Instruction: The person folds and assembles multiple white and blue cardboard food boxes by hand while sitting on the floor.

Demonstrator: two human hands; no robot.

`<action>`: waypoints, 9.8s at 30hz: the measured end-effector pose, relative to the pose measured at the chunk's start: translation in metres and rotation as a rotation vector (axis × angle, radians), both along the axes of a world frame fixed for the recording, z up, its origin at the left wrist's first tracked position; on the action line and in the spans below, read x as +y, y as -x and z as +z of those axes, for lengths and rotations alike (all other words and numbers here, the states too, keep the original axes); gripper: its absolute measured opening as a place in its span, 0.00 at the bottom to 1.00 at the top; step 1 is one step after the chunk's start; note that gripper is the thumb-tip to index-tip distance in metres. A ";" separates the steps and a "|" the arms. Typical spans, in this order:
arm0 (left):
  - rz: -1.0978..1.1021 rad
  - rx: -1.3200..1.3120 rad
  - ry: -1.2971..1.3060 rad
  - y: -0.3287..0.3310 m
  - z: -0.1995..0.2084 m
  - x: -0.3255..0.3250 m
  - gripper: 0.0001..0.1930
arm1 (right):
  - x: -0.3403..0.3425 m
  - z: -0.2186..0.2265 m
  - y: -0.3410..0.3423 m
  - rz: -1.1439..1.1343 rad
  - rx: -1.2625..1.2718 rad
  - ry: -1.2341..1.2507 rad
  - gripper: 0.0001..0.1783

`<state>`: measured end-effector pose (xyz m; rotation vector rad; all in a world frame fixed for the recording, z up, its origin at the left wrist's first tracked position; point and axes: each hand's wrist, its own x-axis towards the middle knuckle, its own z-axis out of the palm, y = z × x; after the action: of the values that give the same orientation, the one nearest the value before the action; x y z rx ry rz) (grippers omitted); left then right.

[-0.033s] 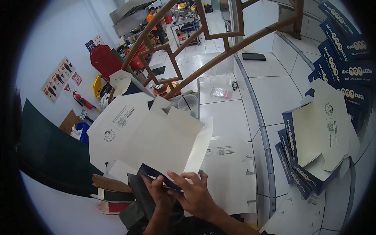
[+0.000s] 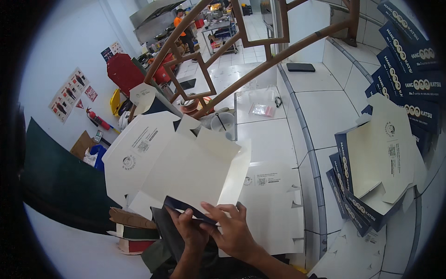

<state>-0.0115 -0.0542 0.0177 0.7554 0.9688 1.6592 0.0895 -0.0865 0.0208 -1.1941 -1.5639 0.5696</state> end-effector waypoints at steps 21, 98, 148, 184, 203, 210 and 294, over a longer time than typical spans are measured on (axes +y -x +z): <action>-0.168 0.244 -0.097 0.021 -0.015 0.006 0.38 | 0.007 0.001 -0.005 0.126 -0.166 -0.029 0.30; -0.226 0.457 -0.274 0.007 0.012 0.005 0.36 | 0.026 0.030 -0.004 0.313 0.687 0.313 0.07; -0.066 -0.157 0.393 0.032 -0.032 0.029 0.25 | -0.003 -0.034 -0.073 0.140 0.577 0.405 0.11; -0.015 0.184 -0.046 -0.011 -0.026 0.005 0.42 | 0.030 -0.035 -0.020 -0.171 0.091 0.037 0.13; -0.604 -0.410 0.032 0.012 -0.037 0.017 0.50 | 0.015 -0.072 -0.062 -0.159 0.387 0.150 0.12; -0.481 0.091 -0.045 0.022 -0.036 0.020 0.60 | 0.004 -0.035 -0.061 -0.030 0.411 0.448 0.23; -0.340 0.376 0.031 0.023 -0.021 0.022 0.35 | 0.017 -0.018 -0.089 -0.475 0.295 0.274 0.22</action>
<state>-0.0344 -0.0323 -0.0030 1.1688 1.0517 1.2277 0.1783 -0.0699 0.0031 -1.5495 -0.9291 0.6197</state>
